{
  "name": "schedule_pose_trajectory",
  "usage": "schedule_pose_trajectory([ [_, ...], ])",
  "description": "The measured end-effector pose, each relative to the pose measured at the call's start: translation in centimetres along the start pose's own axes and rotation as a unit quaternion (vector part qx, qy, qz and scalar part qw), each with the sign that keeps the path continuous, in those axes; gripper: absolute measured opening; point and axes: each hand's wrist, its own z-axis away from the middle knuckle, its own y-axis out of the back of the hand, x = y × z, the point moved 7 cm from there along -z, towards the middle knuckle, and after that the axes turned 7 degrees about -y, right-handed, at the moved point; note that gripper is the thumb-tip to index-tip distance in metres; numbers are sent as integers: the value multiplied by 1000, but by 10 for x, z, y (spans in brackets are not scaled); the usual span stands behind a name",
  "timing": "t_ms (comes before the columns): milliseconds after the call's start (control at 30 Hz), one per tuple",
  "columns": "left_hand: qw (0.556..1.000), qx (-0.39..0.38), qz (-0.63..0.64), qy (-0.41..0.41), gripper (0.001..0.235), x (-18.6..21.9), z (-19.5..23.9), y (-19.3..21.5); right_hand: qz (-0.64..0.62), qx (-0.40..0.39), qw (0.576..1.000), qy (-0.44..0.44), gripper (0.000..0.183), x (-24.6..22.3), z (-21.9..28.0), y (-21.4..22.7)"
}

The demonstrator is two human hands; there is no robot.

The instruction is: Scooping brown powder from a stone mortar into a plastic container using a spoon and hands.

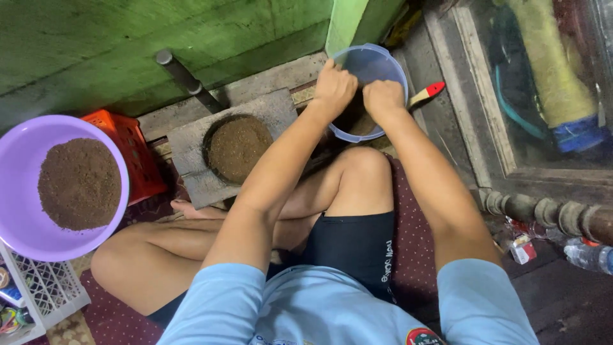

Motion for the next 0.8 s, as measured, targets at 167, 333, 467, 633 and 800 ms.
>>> schedule_pose_trajectory([
  [167,984,173,43,-1,18,-17,33,46,-13,94,995,-1,26,28,53,69],
  [333,983,44,176,34,15,-21,21,19,-47,-74,996,28,11,1,58,63],
  [467,987,81,138,6,8,-15,1,9,59,71,996,11,25,26,16,45],
  [633,992,95,84,-23,15,-19,-4,28,141,67,987,45,35,20,40,74],
  [800,998,63,12,-21,30,-13,-6,18,186,105,976,44,32,23,15,30],
])
